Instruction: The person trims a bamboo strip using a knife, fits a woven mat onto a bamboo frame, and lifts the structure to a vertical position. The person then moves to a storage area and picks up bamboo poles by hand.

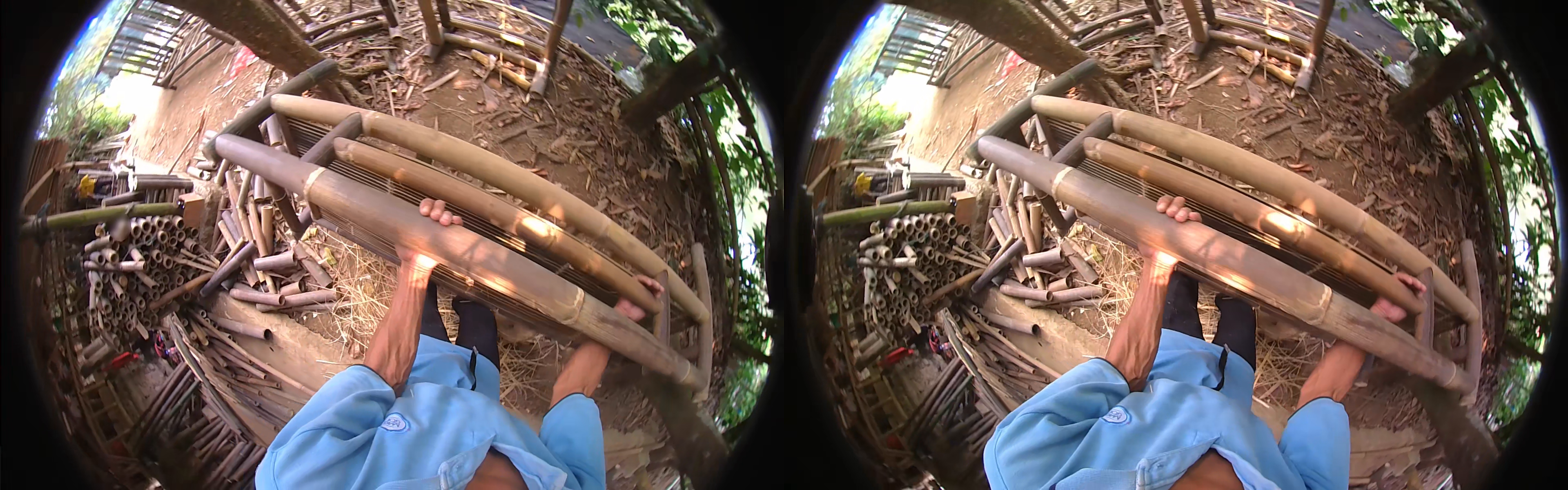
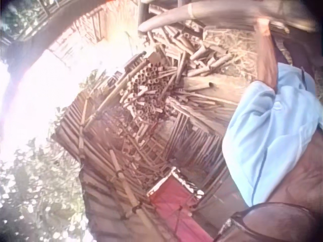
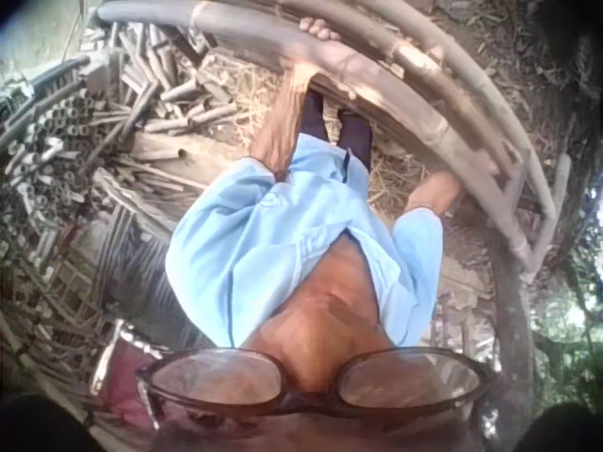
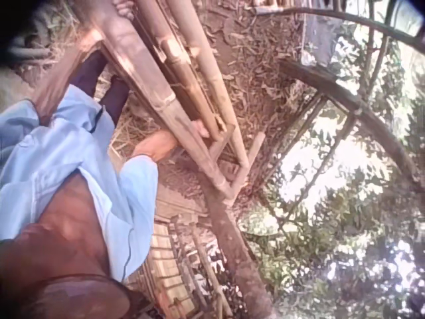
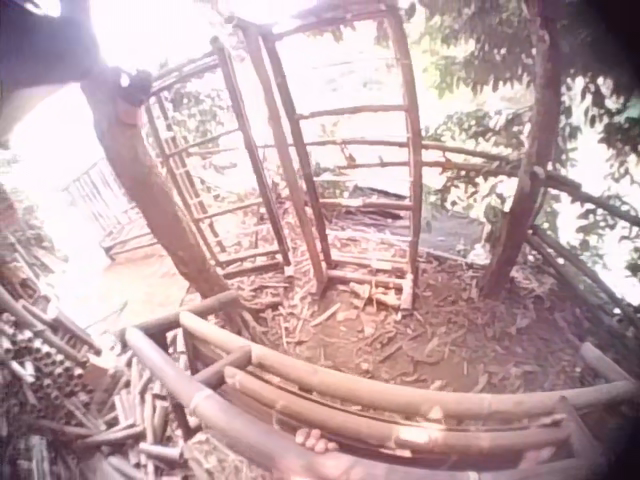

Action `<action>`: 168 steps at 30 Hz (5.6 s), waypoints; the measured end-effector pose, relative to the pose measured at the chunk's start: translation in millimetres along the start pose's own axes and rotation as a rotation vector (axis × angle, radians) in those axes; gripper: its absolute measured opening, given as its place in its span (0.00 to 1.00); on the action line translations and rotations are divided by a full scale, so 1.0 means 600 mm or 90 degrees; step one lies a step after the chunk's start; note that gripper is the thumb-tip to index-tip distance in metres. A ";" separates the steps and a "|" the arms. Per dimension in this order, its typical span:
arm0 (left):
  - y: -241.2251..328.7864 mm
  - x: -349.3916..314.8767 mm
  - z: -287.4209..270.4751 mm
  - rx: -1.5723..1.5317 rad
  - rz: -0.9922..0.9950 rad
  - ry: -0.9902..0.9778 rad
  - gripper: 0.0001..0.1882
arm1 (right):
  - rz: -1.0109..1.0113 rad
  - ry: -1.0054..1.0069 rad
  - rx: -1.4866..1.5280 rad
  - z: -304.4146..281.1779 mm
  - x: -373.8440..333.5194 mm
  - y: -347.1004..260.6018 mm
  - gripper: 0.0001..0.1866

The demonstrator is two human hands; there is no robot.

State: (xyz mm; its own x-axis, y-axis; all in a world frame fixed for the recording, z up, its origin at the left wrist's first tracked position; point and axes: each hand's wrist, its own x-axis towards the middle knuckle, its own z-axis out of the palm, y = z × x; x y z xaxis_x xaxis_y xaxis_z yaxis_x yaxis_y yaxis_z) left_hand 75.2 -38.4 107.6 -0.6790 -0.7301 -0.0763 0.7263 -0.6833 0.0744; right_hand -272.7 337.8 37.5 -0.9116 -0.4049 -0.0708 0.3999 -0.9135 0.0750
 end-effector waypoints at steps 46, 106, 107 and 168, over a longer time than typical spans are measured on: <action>0.091 0.035 0.266 -0.346 -0.200 -0.057 0.20 | -0.357 -0.172 -0.214 0.543 -0.438 0.184 0.04; -1.178 0.584 0.225 -0.280 -0.932 0.237 0.38 | -0.948 0.115 -0.938 0.779 -0.091 0.054 0.07; -1.183 0.592 0.220 -0.287 -0.937 0.236 0.38 | -0.961 0.162 -0.966 0.780 -0.090 0.038 0.06; -1.286 0.828 0.835 0.856 -0.015 -0.805 0.37 | -1.555 0.437 -0.589 0.505 -0.138 0.206 0.33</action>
State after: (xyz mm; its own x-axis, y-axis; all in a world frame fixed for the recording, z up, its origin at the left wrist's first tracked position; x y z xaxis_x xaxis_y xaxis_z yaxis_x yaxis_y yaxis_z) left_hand -876.1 123.9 510.2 -0.8127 0.1448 0.5644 0.5824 0.2288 0.7800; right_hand -176.6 270.4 354.0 0.3543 0.7989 0.4860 -0.4574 0.6013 -0.6551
